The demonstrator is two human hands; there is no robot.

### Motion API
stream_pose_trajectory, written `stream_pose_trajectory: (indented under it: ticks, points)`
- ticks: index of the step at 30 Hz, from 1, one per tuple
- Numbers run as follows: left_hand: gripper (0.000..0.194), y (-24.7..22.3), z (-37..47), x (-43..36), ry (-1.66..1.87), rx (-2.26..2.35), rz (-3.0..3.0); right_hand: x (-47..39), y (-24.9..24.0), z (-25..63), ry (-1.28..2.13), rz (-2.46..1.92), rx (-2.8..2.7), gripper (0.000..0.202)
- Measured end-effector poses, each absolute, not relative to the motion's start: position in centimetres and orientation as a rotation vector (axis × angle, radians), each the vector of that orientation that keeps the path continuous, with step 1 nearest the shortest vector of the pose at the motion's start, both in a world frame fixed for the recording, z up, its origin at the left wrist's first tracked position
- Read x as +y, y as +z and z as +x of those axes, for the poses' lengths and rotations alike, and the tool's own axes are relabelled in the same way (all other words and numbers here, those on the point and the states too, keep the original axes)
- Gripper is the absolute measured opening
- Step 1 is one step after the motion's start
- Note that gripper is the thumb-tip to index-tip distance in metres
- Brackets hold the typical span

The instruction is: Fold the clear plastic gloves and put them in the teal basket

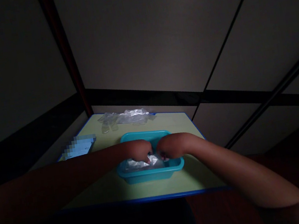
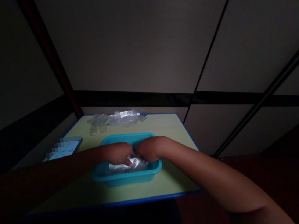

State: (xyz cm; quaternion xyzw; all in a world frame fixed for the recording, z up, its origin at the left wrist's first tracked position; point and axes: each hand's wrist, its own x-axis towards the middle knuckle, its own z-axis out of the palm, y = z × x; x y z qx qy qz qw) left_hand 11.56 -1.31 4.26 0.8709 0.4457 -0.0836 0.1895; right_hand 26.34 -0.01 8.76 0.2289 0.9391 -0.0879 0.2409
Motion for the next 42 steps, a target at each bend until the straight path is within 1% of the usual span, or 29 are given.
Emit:
stream_pose_trajectory:
  ticks: [3,5,7,12,18,22,27,33,37,42]
  points:
    - [0.033,4.4,11.6,-1.2,-0.318,1.196,2.437,0.6,9.9,26.8,-0.304,0.657,2.679,0.025]
    - [0.032,4.4,11.6,-1.0,-0.354,1.193,2.421,0.6,10.0,26.7,-0.273,0.691,2.697,0.025]
    - [0.031,4.4,11.5,-0.7,-0.375,1.198,2.405,0.2,9.5,26.3,-0.179,0.698,2.625,0.026]
    - [0.035,4.5,11.1,-0.6,-0.437,1.331,2.410,-0.6,6.8,24.9,-0.024,0.768,2.517,0.041]
    - [0.023,4.9,11.1,-1.3,-0.589,1.372,2.509,-0.4,5.4,24.5,-0.026,0.807,2.495,0.032]
    - [0.028,5.2,11.1,-1.5,-0.670,1.327,2.571,-0.5,5.3,24.4,-0.003,0.814,2.491,0.036]
    - [0.032,4.9,10.7,-1.1,-0.643,1.324,2.566,-0.5,5.2,24.2,-0.019,0.780,2.484,0.038]
    - [0.033,5.6,10.7,-1.2,-0.629,1.337,2.470,-0.2,5.4,24.2,-0.092,0.715,2.503,0.038]
    - [0.033,6.2,11.0,-1.3,-0.674,1.354,2.461,-0.2,5.5,24.2,-0.080,0.749,2.519,0.038]
    - [0.027,6.4,11.1,-1.2,-0.682,1.334,2.442,-0.2,5.2,24.3,-0.040,0.760,2.561,0.030]
